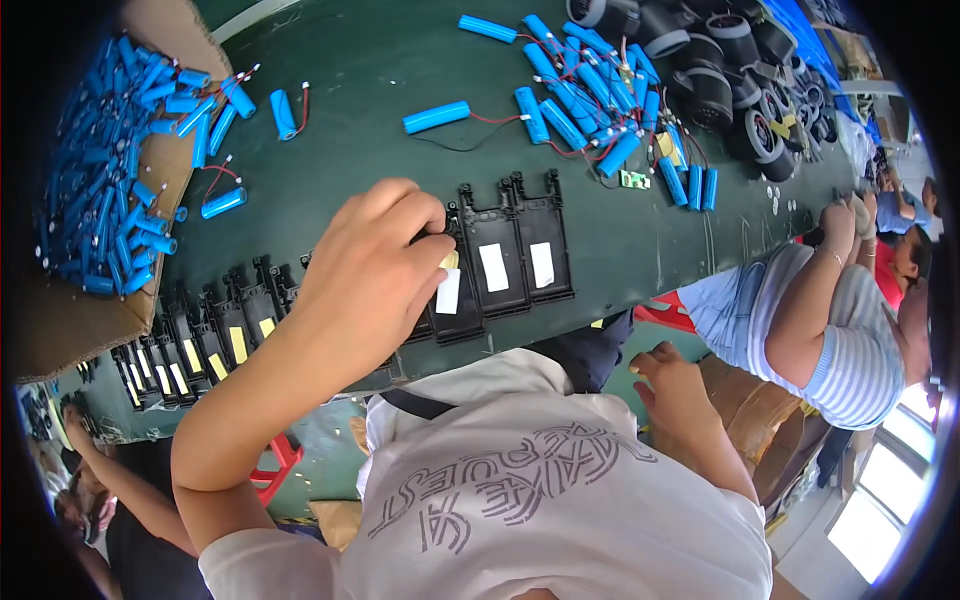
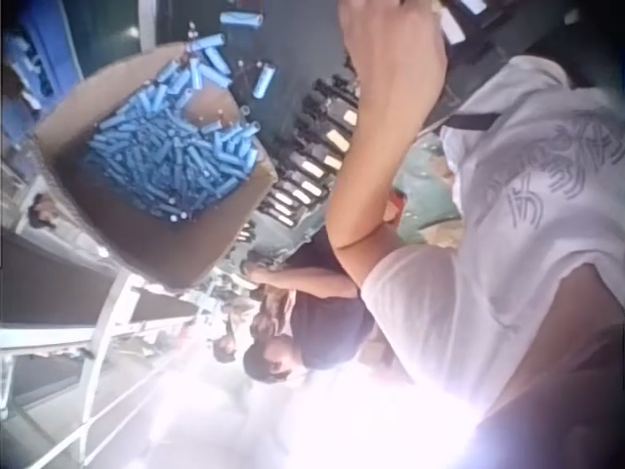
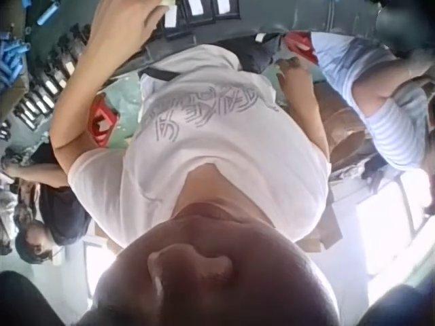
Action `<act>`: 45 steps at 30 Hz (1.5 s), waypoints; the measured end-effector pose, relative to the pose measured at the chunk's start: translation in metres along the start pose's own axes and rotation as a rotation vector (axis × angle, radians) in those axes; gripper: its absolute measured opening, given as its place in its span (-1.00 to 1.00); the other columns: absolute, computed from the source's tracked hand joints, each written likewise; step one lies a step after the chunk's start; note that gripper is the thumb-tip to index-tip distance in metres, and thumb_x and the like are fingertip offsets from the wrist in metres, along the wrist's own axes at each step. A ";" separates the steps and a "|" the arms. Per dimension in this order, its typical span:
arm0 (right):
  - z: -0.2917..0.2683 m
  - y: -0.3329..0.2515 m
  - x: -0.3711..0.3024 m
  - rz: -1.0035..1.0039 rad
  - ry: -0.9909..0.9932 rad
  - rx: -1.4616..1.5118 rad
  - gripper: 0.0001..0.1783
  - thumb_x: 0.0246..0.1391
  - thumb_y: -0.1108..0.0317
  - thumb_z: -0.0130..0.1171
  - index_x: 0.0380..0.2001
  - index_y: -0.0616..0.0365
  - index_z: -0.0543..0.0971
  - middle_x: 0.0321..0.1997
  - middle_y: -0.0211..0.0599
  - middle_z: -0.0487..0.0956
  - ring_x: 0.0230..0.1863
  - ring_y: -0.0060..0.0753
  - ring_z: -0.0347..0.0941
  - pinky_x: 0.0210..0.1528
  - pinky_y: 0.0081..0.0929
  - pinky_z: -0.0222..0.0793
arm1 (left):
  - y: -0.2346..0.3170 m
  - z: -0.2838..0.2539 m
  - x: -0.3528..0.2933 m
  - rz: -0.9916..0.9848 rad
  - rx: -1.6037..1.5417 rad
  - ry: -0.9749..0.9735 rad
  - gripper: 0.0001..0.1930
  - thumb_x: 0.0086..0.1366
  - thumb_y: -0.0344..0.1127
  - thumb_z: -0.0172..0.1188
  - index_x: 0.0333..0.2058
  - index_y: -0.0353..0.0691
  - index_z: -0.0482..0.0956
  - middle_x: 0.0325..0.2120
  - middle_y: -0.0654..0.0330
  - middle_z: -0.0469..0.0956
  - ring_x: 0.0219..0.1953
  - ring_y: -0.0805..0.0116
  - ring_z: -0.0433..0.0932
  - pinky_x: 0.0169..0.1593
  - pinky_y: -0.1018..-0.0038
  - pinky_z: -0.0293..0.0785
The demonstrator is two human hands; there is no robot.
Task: The person assembles battery packs and electronic components by hand, combining batteries, plastic housings, wires, and electronic modules from a cardboard box at a factory workstation.
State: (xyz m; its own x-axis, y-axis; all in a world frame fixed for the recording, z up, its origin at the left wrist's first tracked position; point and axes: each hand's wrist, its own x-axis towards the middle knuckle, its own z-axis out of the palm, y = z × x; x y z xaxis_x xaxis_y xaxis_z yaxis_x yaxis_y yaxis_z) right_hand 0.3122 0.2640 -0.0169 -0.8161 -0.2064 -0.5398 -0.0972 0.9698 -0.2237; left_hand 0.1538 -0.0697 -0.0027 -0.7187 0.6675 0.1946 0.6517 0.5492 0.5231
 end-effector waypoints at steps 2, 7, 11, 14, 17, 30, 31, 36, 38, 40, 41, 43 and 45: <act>-0.002 0.000 0.004 -0.040 0.066 0.014 -0.68 -0.30 0.54 0.26 -0.33 0.17 0.53 -0.31 -0.24 0.55 -0.11 -0.18 0.44 -0.26 -0.28 0.48 | 0.001 0.002 0.003 0.000 0.028 -0.023 -0.78 -0.11 -0.51 0.32 -0.40 -0.31 0.56 -0.28 0.17 0.44 -0.16 0.11 0.42 -0.12 0.27 0.38; -0.021 -0.008 0.019 -0.207 0.227 0.053 -0.69 -0.28 0.54 0.26 -0.33 0.18 0.53 -0.33 -0.24 0.55 -0.15 -0.19 0.44 -0.26 -0.30 0.48 | 0.000 0.003 0.005 -0.008 0.010 -0.029 -0.85 -0.07 -0.54 0.27 -0.46 -0.31 0.52 -0.33 0.16 0.46 -0.21 0.12 0.43 -0.13 0.29 0.38; -0.024 -0.014 0.033 -0.283 0.103 0.212 -0.71 -0.20 0.58 0.20 -0.29 0.20 0.53 -0.30 -0.16 0.52 -0.11 -0.11 0.43 -0.22 -0.30 0.47 | 0.001 0.002 0.004 -0.026 0.030 -0.023 -0.84 -0.05 -0.55 0.26 -0.44 -0.31 0.50 -0.31 0.15 0.49 -0.18 0.10 0.45 -0.10 0.30 0.38; -0.018 -0.020 0.040 -0.293 0.103 0.273 -0.71 -0.16 0.61 0.15 -0.25 0.23 0.52 -0.24 -0.09 0.51 -0.07 -0.05 0.44 -0.15 -0.30 0.47 | 0.011 -0.009 -0.001 -0.004 0.062 0.100 -0.82 -0.03 -0.58 0.25 -0.41 -0.30 0.47 -0.25 0.13 0.52 -0.12 0.07 0.46 -0.08 0.28 0.39; -0.024 -0.018 0.035 -0.304 0.178 0.291 -0.71 -0.13 0.64 0.13 -0.24 0.26 0.52 -0.15 -0.04 0.52 0.01 -0.02 0.44 -0.07 -0.30 0.46 | 0.033 -0.033 -0.042 -0.016 -0.064 0.127 -0.78 -0.09 -0.53 0.30 -0.39 -0.26 0.53 -0.31 0.09 0.52 -0.25 0.09 0.50 -0.22 0.27 0.46; -0.060 -0.083 0.062 -0.741 0.012 -0.110 -0.58 -0.20 0.49 0.06 -0.15 0.21 0.53 -0.14 -0.23 0.53 -0.17 -0.24 0.51 -0.34 -0.41 0.47 | 0.057 -0.058 -0.175 -0.503 -0.071 0.056 -0.67 -0.09 -0.49 0.34 -0.25 -0.26 0.60 -0.13 0.09 0.54 0.03 0.05 0.46 0.01 0.25 0.40; -0.065 -0.092 0.068 -0.748 0.016 -0.116 -0.58 -0.20 0.49 0.06 -0.15 0.21 0.53 -0.14 -0.23 0.53 -0.17 -0.24 0.51 -0.34 -0.41 0.47 | 0.043 -0.061 -0.172 -0.441 0.044 0.106 -0.64 -0.10 -0.46 0.36 -0.23 -0.24 0.61 -0.10 0.10 0.53 0.08 0.04 0.43 0.06 0.24 0.38; -0.080 -0.178 0.120 -1.208 0.284 0.126 -0.64 -0.23 0.39 0.11 -0.23 0.17 0.47 -0.48 -0.36 0.46 -0.43 -0.37 0.42 -0.52 -0.42 0.33 | -0.007 -0.083 -0.154 -0.378 0.084 0.011 -0.03 -0.42 -0.28 0.51 0.14 -0.18 0.37 0.21 0.10 0.26 0.33 -0.02 0.07 0.33 -0.01 -0.11; -0.062 -0.222 0.161 -1.285 0.404 0.263 -0.72 -0.19 0.42 0.10 -0.29 0.16 0.46 -0.52 -0.29 0.45 -0.45 -0.24 0.43 -0.48 -0.33 0.33 | -0.024 -0.083 -0.139 -0.332 0.110 -0.027 0.01 -0.47 -0.25 0.52 0.14 -0.19 0.36 0.21 0.10 0.26 0.33 0.01 0.06 0.33 -0.02 -0.11; -0.052 -0.256 0.184 -1.270 0.431 0.320 -0.78 -0.16 0.44 0.10 -0.35 0.20 0.42 -0.54 -0.23 0.48 -0.47 -0.13 0.43 -0.38 -0.26 0.35 | -0.042 -0.082 -0.131 -0.277 0.042 -0.065 0.03 -0.49 -0.23 0.52 0.14 -0.22 0.35 0.21 0.11 0.26 0.33 0.07 0.07 0.33 -0.02 -0.11; -0.048 -0.264 0.188 -1.278 0.421 0.311 -0.78 -0.16 0.44 0.10 -0.35 0.20 0.42 -0.54 -0.23 0.48 -0.47 -0.13 0.43 -0.38 -0.26 0.35 | -0.049 -0.081 -0.131 -0.263 0.015 -0.086 0.02 -0.48 -0.23 0.53 0.14 -0.23 0.35 0.21 0.11 0.27 0.33 0.08 0.08 0.33 -0.02 -0.10; -0.042 -0.275 0.193 -1.227 0.258 0.203 -0.77 -0.18 0.41 0.13 -0.39 0.23 0.40 -0.60 -0.20 0.50 -0.47 -0.15 0.44 -0.31 -0.23 0.34 | -0.061 -0.074 -0.135 -0.254 -0.035 -0.087 0.00 -0.45 -0.22 0.53 0.13 -0.25 0.36 0.19 0.11 0.30 0.32 0.08 0.11 0.33 -0.01 -0.08; -0.040 -0.280 0.189 -1.234 0.335 0.119 -0.78 -0.21 0.40 0.15 -0.44 0.23 0.39 -0.64 -0.21 0.50 -0.48 -0.19 0.44 -0.30 -0.27 0.34 | -0.067 -0.069 -0.140 -0.215 -0.084 -0.063 -0.03 -0.42 -0.19 0.52 0.12 -0.25 0.37 0.17 0.11 0.33 0.30 0.07 0.14 0.33 -0.01 -0.07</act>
State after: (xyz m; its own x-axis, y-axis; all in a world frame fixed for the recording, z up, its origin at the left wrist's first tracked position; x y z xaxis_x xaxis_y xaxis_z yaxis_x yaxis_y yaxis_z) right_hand 0.1625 -0.0418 -0.0240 -0.3265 -0.8959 0.3013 -0.8505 0.1394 -0.5072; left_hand 0.1939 -0.2351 -0.0080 -0.8204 0.5714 0.0208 0.4613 0.6399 0.6146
